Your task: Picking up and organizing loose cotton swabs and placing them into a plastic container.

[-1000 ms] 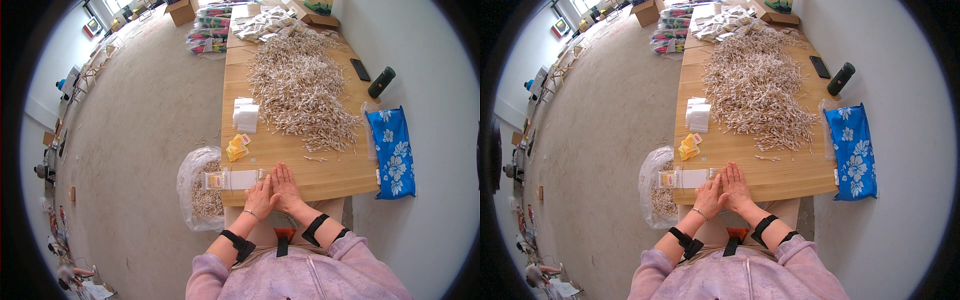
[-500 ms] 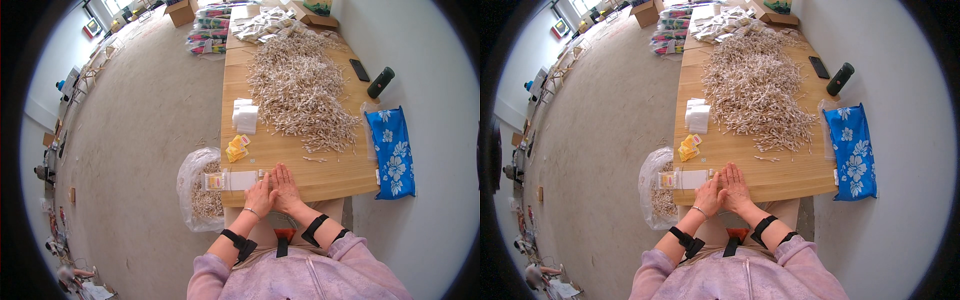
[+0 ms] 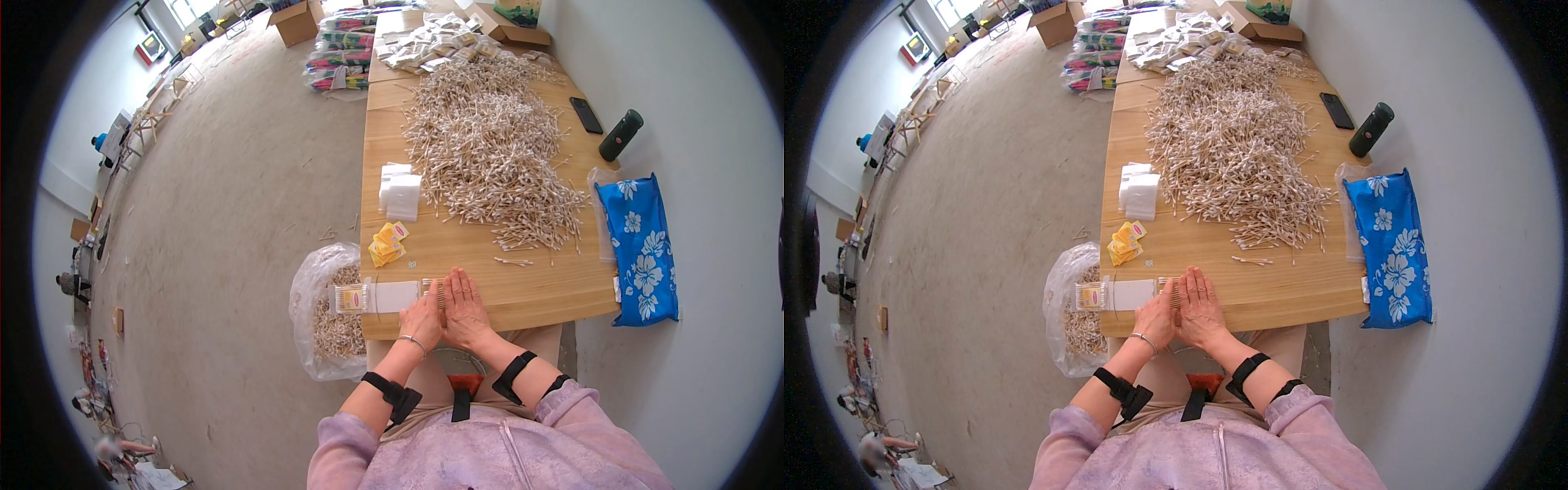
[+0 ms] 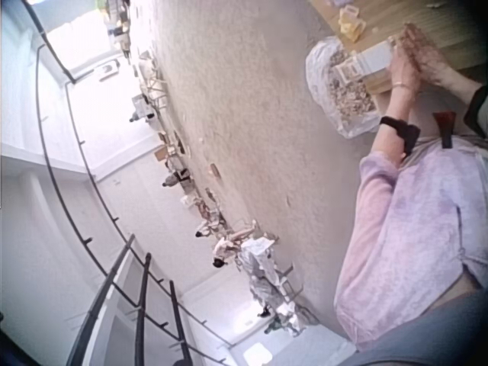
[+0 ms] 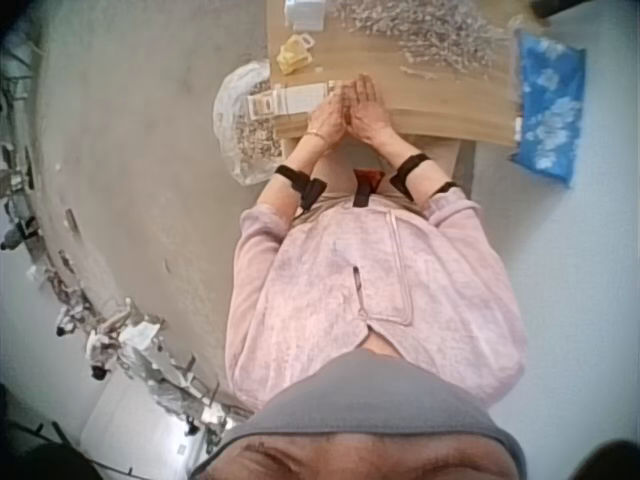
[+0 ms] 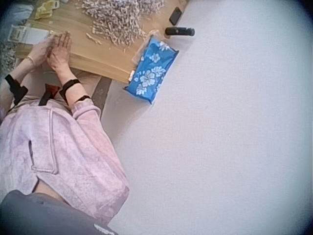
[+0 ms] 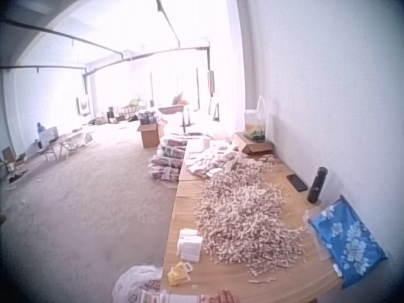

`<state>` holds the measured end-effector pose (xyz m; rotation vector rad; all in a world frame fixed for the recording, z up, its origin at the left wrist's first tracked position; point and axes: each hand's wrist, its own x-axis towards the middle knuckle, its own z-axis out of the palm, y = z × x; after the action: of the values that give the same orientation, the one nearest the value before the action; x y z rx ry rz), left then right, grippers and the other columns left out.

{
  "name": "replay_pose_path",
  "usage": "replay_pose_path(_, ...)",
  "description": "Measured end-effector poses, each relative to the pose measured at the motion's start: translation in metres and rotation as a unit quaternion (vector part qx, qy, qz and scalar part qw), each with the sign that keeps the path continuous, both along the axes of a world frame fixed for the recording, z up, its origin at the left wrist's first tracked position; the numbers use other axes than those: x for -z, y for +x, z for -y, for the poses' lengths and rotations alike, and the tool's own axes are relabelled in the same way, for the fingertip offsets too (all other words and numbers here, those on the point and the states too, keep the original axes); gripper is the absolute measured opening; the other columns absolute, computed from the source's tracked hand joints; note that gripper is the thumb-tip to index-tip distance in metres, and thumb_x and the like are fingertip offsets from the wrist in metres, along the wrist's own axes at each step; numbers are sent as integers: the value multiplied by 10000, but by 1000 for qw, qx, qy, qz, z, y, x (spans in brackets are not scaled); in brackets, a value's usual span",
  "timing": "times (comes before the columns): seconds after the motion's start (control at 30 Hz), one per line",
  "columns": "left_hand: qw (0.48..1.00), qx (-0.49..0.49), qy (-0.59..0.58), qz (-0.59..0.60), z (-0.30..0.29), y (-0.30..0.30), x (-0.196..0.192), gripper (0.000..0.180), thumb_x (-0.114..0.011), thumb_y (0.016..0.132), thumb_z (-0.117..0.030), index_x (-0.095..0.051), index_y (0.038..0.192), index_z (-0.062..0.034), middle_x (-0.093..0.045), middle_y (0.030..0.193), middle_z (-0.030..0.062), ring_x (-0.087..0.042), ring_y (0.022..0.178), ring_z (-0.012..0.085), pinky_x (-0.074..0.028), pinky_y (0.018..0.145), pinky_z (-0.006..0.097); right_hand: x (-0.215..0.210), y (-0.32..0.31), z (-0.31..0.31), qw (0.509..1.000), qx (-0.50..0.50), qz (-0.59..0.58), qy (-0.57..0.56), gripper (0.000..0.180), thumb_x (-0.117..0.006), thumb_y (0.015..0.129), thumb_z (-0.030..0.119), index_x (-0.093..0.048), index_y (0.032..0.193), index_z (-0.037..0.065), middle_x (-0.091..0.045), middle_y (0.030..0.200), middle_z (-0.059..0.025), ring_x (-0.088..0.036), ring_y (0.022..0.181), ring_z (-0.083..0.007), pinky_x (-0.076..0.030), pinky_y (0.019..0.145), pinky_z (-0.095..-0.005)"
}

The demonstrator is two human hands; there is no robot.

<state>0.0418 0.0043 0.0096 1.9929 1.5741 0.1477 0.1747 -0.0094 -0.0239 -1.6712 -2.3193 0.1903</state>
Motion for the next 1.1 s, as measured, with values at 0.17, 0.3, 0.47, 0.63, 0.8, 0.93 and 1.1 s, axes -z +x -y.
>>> replay_pose_path(0.17,1000,13,9,-22,-2,-1,7,684,-538,825,-128,-249,1445,-109,-590,1139,131,-575,1039,308,-414,816,498,-2,0,0,999,-3,22,-45,905,-536,790,416,-142,1413,-109,-89,1502,-285,-47,1421,-393,-43,1156,-465)
replay_pose_path(0.3,1000,5,11,-9,-4,-1,9,668,-569,831,-136,-260,1421,-95,-624,1078,155,-588,1008,347,-423,802,503,-1,0,0,999,-2,26,-35,924,-549,778,427,-142,1411,-110,-96,1499,-287,-48,1420,-395,-44,1156,-465)
replay_pose_path(0.47,999,-19,0,-28,-9,6,-2,642,-523,813,-89,-272,1404,-61,-646,999,136,-627,921,323,-447,764,470,-2,2,-1,1000,-4,20,-19,890,-555,775,393,-180,1394,-124,-139,1486,-292,-105,1413,-394,-89,1153,-470)
replay_pose_path(0.63,998,-23,49,11,-9,-3,7,585,-553,799,-84,-357,1349,-44,-655,948,151,-636,865,335,-482,707,458,-1,-1,5,999,-9,34,-25,955,-577,763,482,-179,1410,-97,-126,1501,-261,-86,1420,-371,-66,1159,-454)
replay_pose_path(0.8,993,-51,71,84,-9,0,4,492,-587,810,-104,-448,1279,-45,-647,945,192,-632,882,371,-501,743,443,0,5,4,999,-7,21,-33,995,-594,754,517,-166,1418,-89,-120,1505,-256,-77,1422,-367,-62,1160,-452)
replay_pose_path(0.93,965,-168,40,198,-13,-9,32,451,-568,857,-103,-458,1288,-28,-630,1081,160,-612,1006,281,-487,848,382,-8,3,4,998,-4,5,-66,1034,-592,766,556,-126,1429,-86,-94,1511,-255,-55,1424,-367,-45,1161,-448)
replay_pose_path(1.1,848,-229,107,466,-13,-2,70,436,-482,914,-85,-427,1337,6,-528,1256,150,-503,1168,219,-400,988,335,-16,-3,4,994,-4,-8,-105,1025,-574,792,562,-108,1431,-89,-79,1511,-263,-35,1425,-371,-31,1161,-448)
